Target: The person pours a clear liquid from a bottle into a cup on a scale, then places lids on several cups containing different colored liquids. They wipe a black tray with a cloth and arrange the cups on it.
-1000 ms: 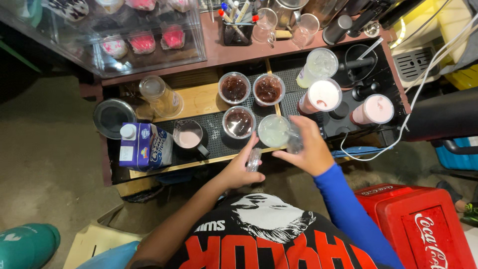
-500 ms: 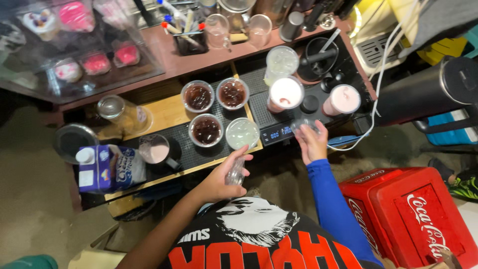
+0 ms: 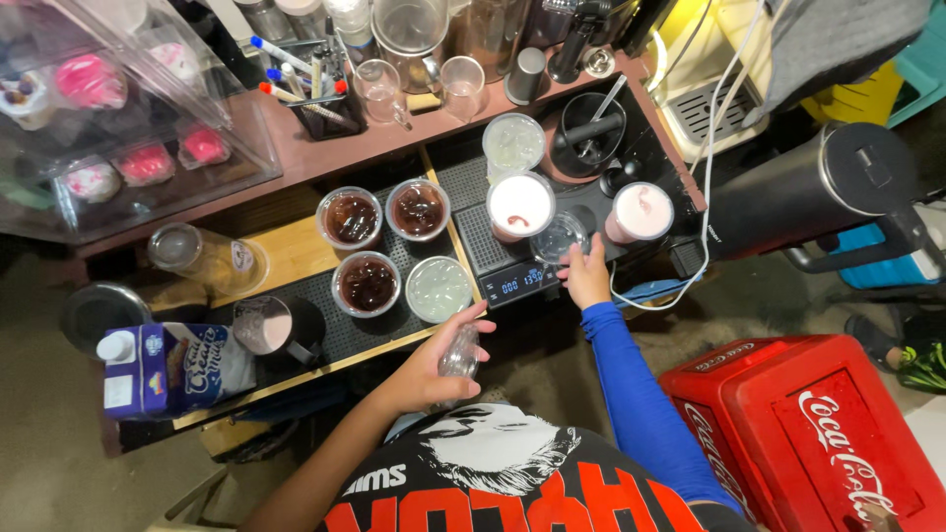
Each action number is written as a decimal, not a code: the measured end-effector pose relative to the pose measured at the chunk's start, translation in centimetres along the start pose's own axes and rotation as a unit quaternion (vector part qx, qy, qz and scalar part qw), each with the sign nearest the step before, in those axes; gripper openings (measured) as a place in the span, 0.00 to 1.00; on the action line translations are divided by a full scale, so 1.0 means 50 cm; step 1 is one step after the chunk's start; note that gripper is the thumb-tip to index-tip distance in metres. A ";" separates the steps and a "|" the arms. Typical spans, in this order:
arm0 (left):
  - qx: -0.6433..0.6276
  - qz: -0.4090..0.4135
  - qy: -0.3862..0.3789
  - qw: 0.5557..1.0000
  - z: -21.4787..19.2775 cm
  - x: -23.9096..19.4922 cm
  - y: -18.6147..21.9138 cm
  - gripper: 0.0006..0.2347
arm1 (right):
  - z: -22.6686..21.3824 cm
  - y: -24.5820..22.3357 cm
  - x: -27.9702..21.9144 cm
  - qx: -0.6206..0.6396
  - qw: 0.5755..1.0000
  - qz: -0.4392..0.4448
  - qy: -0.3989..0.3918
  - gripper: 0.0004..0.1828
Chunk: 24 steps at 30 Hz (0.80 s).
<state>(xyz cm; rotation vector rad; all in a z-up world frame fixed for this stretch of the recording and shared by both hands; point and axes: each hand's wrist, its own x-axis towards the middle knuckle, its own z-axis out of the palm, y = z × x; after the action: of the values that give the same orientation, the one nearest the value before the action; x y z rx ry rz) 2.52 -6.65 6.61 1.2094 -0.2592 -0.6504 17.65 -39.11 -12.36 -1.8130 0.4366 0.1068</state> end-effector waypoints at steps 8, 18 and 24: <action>0.013 0.010 -0.002 1.000 0.025 0.037 0.008 0.45 | -0.022 -0.013 0.025 0.214 0.971 0.091 -0.055 0.38; 0.012 0.022 -0.006 1.000 0.036 0.050 0.026 0.45 | -0.076 -0.156 -0.096 -0.184 0.966 -0.177 0.031 0.38; -0.019 0.061 -0.015 0.998 0.025 0.055 0.052 0.43 | -0.131 -0.519 -0.025 -0.083 0.951 -0.292 0.062 0.08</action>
<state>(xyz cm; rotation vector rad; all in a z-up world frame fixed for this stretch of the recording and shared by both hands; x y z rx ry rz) 4.91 -8.73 9.05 1.1393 -0.3420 -0.5664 24.52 -39.22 13.52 -2.0506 -0.0390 -0.3922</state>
